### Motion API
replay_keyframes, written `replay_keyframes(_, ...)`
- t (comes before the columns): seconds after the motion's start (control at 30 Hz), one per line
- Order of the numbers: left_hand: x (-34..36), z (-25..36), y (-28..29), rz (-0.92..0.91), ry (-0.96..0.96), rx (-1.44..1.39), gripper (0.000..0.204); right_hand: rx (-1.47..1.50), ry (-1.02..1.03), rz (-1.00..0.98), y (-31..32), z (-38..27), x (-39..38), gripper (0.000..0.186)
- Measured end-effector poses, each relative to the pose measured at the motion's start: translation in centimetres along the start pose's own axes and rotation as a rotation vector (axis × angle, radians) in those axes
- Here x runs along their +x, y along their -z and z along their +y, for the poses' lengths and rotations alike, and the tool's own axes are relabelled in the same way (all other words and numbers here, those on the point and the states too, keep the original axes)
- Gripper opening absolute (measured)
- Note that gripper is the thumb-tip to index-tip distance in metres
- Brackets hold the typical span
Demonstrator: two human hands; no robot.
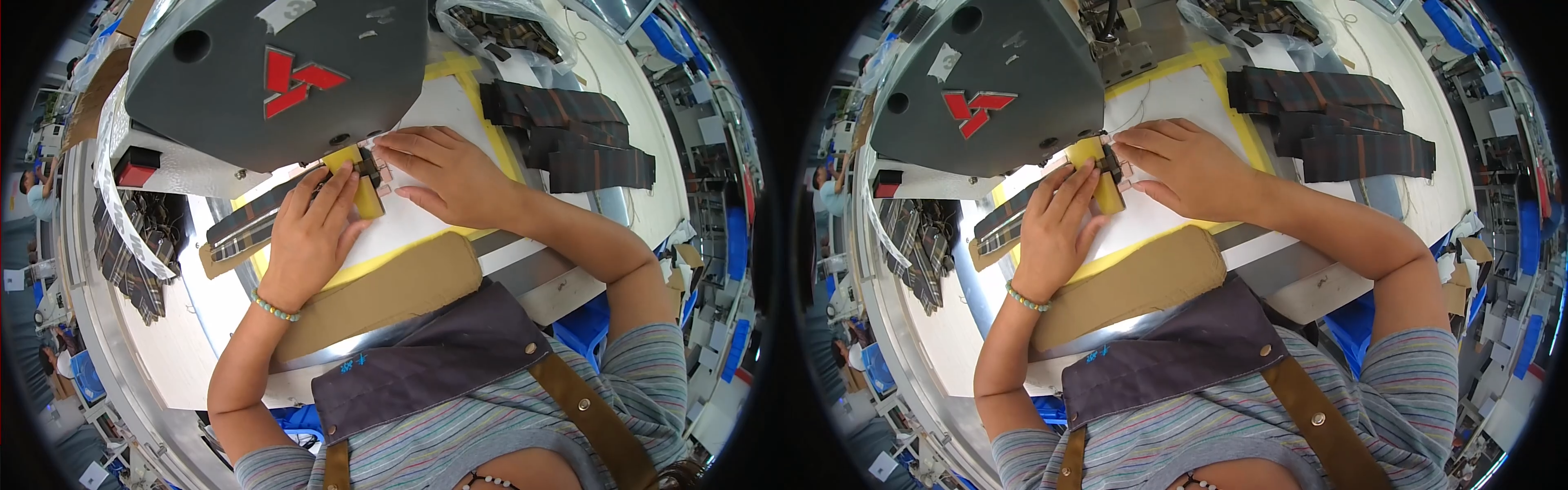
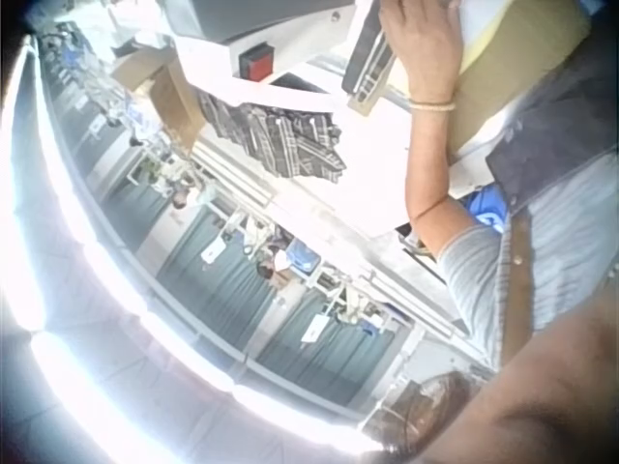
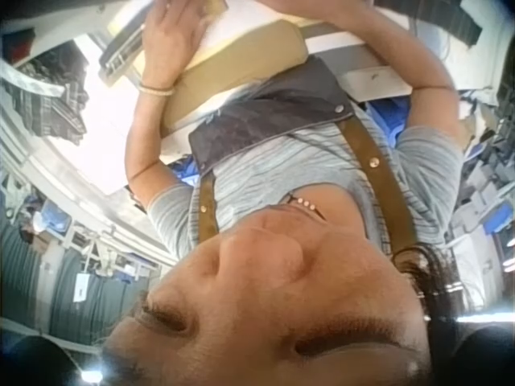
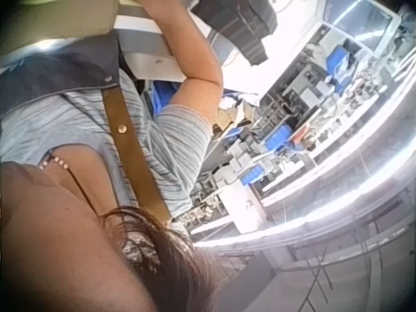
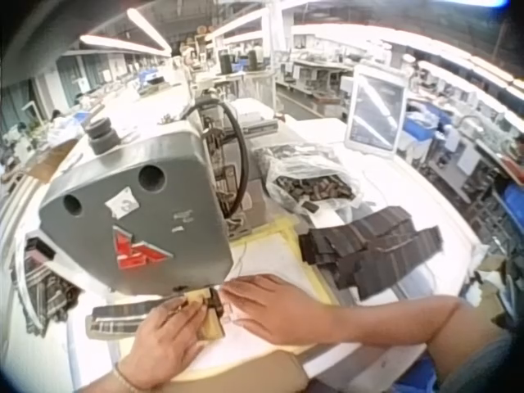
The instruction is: The recorder uses an industrial sewing machine to stitch together patterned leather components for a bag.
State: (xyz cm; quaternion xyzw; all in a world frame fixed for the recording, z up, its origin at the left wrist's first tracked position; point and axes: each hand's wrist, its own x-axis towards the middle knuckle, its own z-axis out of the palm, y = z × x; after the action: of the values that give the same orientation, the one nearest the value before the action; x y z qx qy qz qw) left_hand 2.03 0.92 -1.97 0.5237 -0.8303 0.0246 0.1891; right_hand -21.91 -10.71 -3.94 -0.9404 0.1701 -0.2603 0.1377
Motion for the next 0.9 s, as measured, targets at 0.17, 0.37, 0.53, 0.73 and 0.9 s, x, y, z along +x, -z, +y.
replay_keyframes(0.17, 0.8, -1.1, 0.0, 0.027, -0.107, 0.087, 0.043, 0.005, 0.012, 0.005, 0.1, 0.3, -0.1, 0.036)
replay_keyframes(0.37, 1.9, -1.0, 0.2, -0.026, -0.209, 0.268, 0.035, 0.051, 0.02, 0.041, -0.1, 0.7, -0.2, 0.029)
replay_keyframes(0.53, 1.8, -0.9, -0.1, 0.08, -0.14, 0.16, 0.029, 0.067, 0.005, 0.056, -0.2, 0.9, -0.3, 0.029)
replay_keyframes(0.73, -1.5, -0.8, 0.9, 0.171, 0.098, -0.009, 0.02, 0.088, 0.064, -0.046, -0.2, 1.0, -0.2, 0.04)
replay_keyframes(0.9, -2.2, -0.7, 0.6, 0.015, 0.088, 0.004, 0.016, 0.012, 0.146, -0.14, 0.1, 1.4, -0.1, 0.043)
